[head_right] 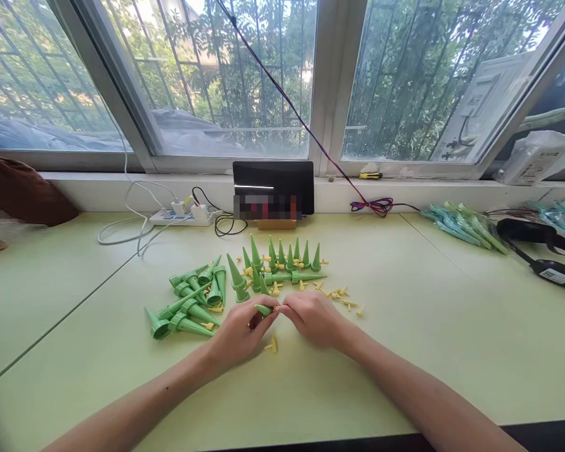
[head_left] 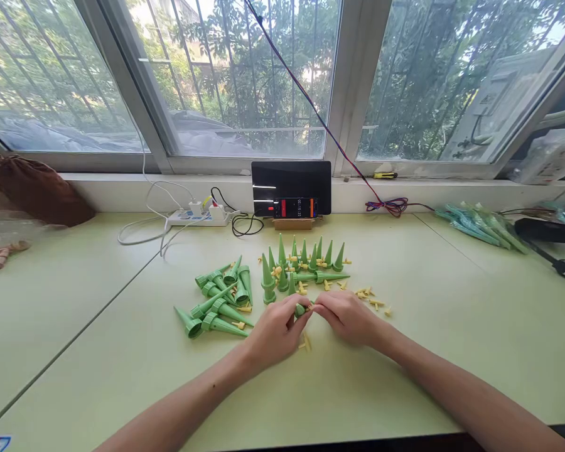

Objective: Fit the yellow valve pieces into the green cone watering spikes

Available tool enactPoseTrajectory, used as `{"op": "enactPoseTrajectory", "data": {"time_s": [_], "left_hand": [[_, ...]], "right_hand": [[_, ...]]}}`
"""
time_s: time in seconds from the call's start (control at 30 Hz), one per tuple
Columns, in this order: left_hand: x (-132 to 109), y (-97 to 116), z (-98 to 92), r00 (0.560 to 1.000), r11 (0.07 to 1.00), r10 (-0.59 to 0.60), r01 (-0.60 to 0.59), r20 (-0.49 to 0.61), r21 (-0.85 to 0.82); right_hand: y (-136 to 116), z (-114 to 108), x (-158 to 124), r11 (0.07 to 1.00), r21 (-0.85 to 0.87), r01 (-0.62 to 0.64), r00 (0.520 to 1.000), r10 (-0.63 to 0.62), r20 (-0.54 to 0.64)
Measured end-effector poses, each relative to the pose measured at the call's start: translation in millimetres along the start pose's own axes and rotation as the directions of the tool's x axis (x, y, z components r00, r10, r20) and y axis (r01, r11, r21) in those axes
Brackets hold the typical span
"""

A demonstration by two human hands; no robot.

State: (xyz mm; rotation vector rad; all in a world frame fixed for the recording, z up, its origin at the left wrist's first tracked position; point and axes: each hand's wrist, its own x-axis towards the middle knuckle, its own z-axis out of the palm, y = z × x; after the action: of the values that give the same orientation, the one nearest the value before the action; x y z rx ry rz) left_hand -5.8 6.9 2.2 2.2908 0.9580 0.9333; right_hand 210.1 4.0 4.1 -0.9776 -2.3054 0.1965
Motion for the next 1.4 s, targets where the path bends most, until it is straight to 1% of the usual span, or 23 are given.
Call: {"op": "enactPoseTrajectory", "data": {"time_s": [0.13,0.23,0.4,0.57,0.63,0.73,0.9,1.03,1.23,1.3,1.4], "left_hand": [[1.7,0.7,-0.2,0.997,1.000,-0.022,0.023,-0.068,0.006],[3.0,2.0,-1.0,0.996,1.000,-0.025,0.025,-0.091,-0.003],[2.8,0.2,-0.3,0.998,1.000,-0.012,0.013,-0.064,0.012],[-0.5,-3.2,2.0,1.000,1.000,0.002,-0.002,-0.022,0.016],[-1.1,-3.3,2.4,1.000,1.000,0.003,-0.002,-0.029,0.016],[-0.1,-2.0,2.0,0.998,1.000,0.006,-0.005,-0.059,0.016],[2.8,1.5,-0.5,0.996,1.000,-0.019,0.019,-0.087,-0.002],[2.7,1.9,-1.5,0.997,1.000,-0.020,0.021,-0.080,0.009],[0.8,0.3,-0.3,1.000,0.999,0.001,0.000,-0.026,0.034],[0.5,0.0,0.2,1.000,0.999,-0.005,0.006,-0.030,0.032],[0.5,-0.4,0.5,0.999,1.000,-0.012,0.014,-0.046,0.027]], "right_hand": [[-4.0,-2.5,0.4,0.997,0.078,0.003,0.999,0.001,-0.048],[-4.6,-2.6,0.3,0.995,0.096,0.026,0.998,-0.021,-0.051],[-0.8,-0.1,-0.1,0.999,0.035,0.023,0.999,-0.021,-0.038],[1.2,1.0,-0.4,1.000,-0.027,0.007,1.000,-0.007,0.011],[0.2,0.6,-0.2,1.000,-0.018,-0.005,1.000,0.005,0.008],[-2.5,-0.7,0.1,0.999,0.037,-0.019,0.999,0.020,-0.029],[-6.2,-2.8,0.0,0.995,0.103,0.003,0.999,0.002,-0.053],[-4.5,-2.7,-0.1,0.997,0.071,0.013,0.999,-0.009,-0.046],[-0.3,-0.3,-0.1,1.000,-0.025,-0.002,1.000,0.002,0.005],[-1.1,-0.8,0.2,1.000,-0.018,-0.013,1.000,0.013,0.003],[-3.9,-2.6,0.6,0.999,0.038,-0.021,0.999,0.022,-0.035]]}}
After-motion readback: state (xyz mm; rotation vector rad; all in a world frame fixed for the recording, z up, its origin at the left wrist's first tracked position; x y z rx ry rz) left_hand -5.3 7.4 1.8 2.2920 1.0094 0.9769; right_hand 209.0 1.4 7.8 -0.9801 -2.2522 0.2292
